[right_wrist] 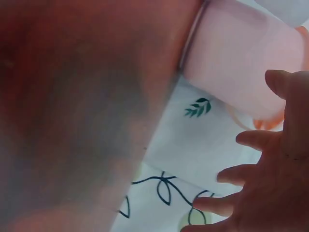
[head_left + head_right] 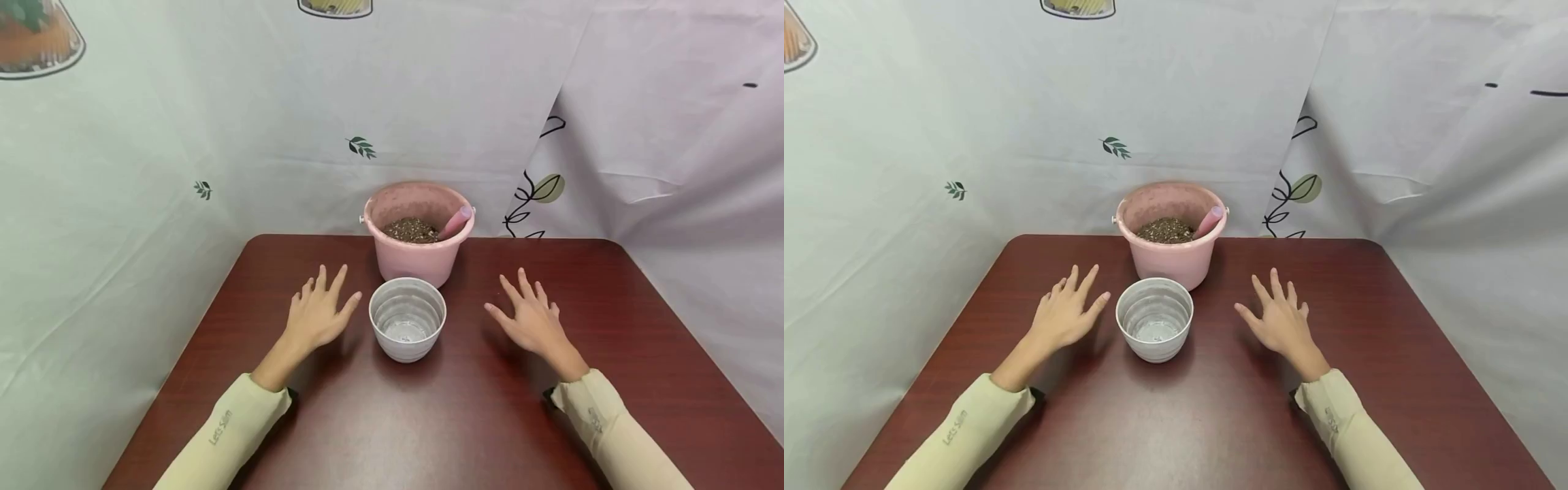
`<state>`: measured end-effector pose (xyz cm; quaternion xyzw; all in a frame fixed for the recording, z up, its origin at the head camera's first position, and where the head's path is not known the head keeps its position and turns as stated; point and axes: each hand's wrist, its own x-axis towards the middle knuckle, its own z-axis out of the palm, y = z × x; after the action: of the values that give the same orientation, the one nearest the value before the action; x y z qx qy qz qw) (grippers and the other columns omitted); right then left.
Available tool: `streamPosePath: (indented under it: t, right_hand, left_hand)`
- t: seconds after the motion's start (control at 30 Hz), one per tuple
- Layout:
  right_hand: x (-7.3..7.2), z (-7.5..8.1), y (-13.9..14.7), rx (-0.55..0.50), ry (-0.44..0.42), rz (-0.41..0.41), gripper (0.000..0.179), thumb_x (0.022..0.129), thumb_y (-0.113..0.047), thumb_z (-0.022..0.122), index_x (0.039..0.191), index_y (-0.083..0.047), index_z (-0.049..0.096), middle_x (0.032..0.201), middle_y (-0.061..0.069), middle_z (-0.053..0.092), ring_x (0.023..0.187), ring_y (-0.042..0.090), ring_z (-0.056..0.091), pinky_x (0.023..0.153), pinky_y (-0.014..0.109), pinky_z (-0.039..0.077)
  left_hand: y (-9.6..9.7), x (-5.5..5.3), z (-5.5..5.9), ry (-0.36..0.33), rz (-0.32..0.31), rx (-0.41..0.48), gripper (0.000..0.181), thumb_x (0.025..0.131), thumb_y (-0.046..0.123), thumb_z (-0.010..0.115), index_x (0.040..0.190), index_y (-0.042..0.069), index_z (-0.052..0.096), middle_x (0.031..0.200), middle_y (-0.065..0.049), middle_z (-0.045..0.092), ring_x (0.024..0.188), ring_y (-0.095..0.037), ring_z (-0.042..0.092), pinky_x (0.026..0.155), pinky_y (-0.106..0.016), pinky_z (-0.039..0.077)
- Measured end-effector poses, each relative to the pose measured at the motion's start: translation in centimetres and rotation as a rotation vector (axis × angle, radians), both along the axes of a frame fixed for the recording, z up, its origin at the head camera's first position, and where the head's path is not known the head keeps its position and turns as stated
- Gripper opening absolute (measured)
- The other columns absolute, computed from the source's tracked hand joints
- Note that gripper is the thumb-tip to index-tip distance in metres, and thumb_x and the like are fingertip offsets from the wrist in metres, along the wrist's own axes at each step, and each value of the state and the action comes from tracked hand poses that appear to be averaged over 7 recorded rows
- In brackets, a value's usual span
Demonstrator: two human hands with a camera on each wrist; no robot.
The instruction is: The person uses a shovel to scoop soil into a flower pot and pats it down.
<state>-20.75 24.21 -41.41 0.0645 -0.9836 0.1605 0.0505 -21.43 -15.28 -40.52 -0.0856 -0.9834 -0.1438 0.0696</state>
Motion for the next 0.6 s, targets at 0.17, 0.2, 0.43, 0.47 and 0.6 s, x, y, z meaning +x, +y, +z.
streamPosePath:
  t: [0.17,0.2,0.43,0.47,0.6]
  right_hand:
    - [-0.7,1.9,0.0,-0.029,0.010,0.008,0.078,0.097,-0.060,0.048,0.153,-0.008,0.035,0.140,0.033,0.041,0.117,0.055,0.047,0.085,0.069,0.040]
    - [-1.0,2.5,-0.1,-0.036,0.008,0.010,0.078,0.097,-0.060,0.048,0.153,-0.007,0.035,0.136,0.032,0.044,0.114,0.054,0.049,0.083,0.067,0.042]
    - [-3.1,6.7,-0.8,-0.097,0.041,0.047,0.074,0.097,-0.059,0.049,0.151,-0.009,0.038,0.119,0.018,0.062,0.110,0.040,0.058,0.082,0.063,0.046]
    - [-3.5,7.3,-0.9,-0.115,0.047,0.054,0.072,0.097,-0.057,0.051,0.150,-0.010,0.039,0.114,0.016,0.065,0.107,0.038,0.060,0.081,0.061,0.046]
    - [-5.6,9.2,-1.8,-0.198,0.071,0.083,0.065,0.097,-0.050,0.056,0.146,-0.009,0.045,0.104,0.012,0.070,0.098,0.032,0.064,0.081,0.055,0.048]
  left_hand:
    - [0.5,-0.9,2.0,0.059,-0.021,0.106,0.071,0.100,0.061,0.035,0.159,0.023,0.024,0.158,-0.022,0.029,0.133,-0.047,0.041,0.098,-0.066,0.037]
    - [0.6,-1.2,2.5,0.074,-0.025,0.127,0.070,0.100,0.060,0.036,0.159,0.023,0.024,0.157,-0.021,0.030,0.132,-0.046,0.042,0.097,-0.065,0.038]
    - [1.6,-3.6,6.3,0.105,-0.069,0.287,0.068,0.101,0.058,0.038,0.159,0.025,0.023,0.157,-0.013,0.034,0.136,-0.040,0.040,0.098,-0.066,0.037]
    - [1.8,-4.0,6.7,0.099,-0.073,0.324,0.068,0.101,0.058,0.039,0.158,0.025,0.023,0.157,-0.011,0.034,0.138,-0.039,0.039,0.099,-0.067,0.036]
    - [2.6,-5.9,7.1,0.069,-0.067,0.505,0.067,0.101,0.053,0.043,0.158,0.023,0.023,0.156,-0.012,0.036,0.138,-0.035,0.040,0.102,-0.065,0.034]
